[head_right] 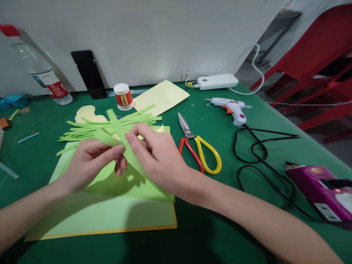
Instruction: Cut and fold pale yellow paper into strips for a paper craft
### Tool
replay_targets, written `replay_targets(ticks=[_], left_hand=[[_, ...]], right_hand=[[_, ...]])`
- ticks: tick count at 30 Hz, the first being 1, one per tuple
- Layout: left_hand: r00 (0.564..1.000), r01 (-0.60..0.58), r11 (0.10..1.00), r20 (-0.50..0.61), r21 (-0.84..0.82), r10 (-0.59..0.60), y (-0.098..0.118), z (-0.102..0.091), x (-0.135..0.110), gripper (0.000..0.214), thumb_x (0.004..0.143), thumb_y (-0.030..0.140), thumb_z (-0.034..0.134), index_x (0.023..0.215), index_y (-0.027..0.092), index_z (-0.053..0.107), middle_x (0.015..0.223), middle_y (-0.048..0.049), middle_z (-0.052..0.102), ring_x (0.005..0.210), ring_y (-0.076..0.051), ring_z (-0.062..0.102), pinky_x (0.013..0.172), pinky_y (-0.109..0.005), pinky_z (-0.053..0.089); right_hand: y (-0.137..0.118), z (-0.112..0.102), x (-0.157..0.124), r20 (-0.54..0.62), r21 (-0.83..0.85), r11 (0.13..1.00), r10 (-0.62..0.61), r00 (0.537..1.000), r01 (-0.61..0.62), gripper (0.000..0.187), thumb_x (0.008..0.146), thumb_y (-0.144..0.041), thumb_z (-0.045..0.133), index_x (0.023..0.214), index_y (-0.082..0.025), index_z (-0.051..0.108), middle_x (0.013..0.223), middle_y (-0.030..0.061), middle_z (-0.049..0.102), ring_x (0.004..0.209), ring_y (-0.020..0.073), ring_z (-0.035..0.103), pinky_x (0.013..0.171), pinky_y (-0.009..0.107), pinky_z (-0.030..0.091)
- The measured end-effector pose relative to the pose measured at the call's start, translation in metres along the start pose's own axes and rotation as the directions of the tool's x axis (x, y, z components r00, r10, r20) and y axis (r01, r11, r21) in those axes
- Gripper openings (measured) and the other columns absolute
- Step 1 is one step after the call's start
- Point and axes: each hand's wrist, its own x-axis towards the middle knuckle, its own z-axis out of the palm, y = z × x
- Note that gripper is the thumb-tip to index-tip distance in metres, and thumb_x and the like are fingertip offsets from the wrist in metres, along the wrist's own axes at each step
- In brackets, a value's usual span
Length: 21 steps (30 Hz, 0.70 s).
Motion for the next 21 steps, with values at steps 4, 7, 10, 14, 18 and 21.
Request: replay_targets(ticks=[4,7,10,14,18,21], left_hand=[[0.99,0.066,0.997,0.124,-0.026,-0.063,-0.001,-0.0012,0.0,0.023,0.081,0.023,0.054,0.063,0.012,0.063,0.057,0.0006,0.062,0.047,-0.007,0.055,0.048,-0.016,0.046],[0.979,0.08,0.997,0.187,0.02,-0.082,-0.001,-0.0011,-0.0007,0.023,0.081,0.02,0.053,0.063,0.011,0.064,0.057,-0.0008,0.063,0.048,-0.008,0.056,0.049,-0.017,0.046],[0.987,0.054,0.998,0.152,0.026,-0.057,-0.0006,-0.0007,-0.0012,0.024,0.08,0.018,0.053,0.061,0.01,0.065,0.054,-0.0005,0.062,0.047,-0.007,0.055,0.048,-0.016,0.044],[0.991,0.051,0.999,0.122,-0.006,-0.05,-0.0002,0.0005,-0.0005,0.023,0.08,0.017,0.053,0.061,0.011,0.064,0.054,-0.0001,0.061,0.046,-0.008,0.055,0.048,-0.016,0.045],[0.994,0.057,0.998,0.093,-0.002,-0.057,-0.0013,0.0004,0.001,0.025,0.081,0.018,0.053,0.059,0.011,0.063,0.053,0.0,0.061,0.046,-0.007,0.055,0.048,-0.016,0.045],[0.998,0.035,0.999,0.045,-0.03,-0.033,-0.0039,-0.0016,0.002,0.027,0.082,0.02,0.052,0.059,0.012,0.062,0.052,0.001,0.06,0.045,-0.007,0.055,0.05,-0.016,0.046]], right_hand=[[-0.0006,-0.0014,0.0001,0.038,0.004,1.0,0.013,0.999,-0.013,0.021,0.086,-0.019,0.04,0.065,-0.02,0.042,0.04,-0.0083,0.04,0.033,0.0054,0.029,0.032,0.02,0.019],[-0.0014,-0.0021,0.0004,0.034,-0.032,0.998,-0.05,0.998,0.051,0.023,0.085,-0.018,0.042,0.062,-0.019,0.042,0.045,-0.0066,0.044,0.038,0.0053,0.034,0.036,0.019,0.024],[-0.0013,-0.0023,0.0013,0.03,-0.052,0.995,-0.088,0.996,0.089,0.023,0.085,-0.015,0.043,0.062,-0.019,0.043,0.044,-0.0069,0.04,0.038,0.0048,0.032,0.036,0.02,0.022],[0.0001,-0.0012,0.0016,-0.028,-0.056,0.997,-0.045,0.999,0.044,0.021,0.085,-0.014,0.042,0.064,-0.018,0.044,0.043,-0.0076,0.036,0.036,0.0046,0.029,0.034,0.019,0.02],[0.0005,-0.0022,0.0018,-0.06,-0.034,0.999,-0.016,0.998,0.014,0.021,0.086,-0.017,0.04,0.064,-0.019,0.042,0.043,-0.0072,0.037,0.037,0.0054,0.032,0.036,0.019,0.024],[0.0001,-0.004,0.0023,-0.021,0.003,1.0,0.007,1.0,-0.007,0.02,0.085,-0.019,0.042,0.066,-0.019,0.043,0.039,-0.0091,0.033,0.033,0.0048,0.025,0.033,0.02,0.019]])
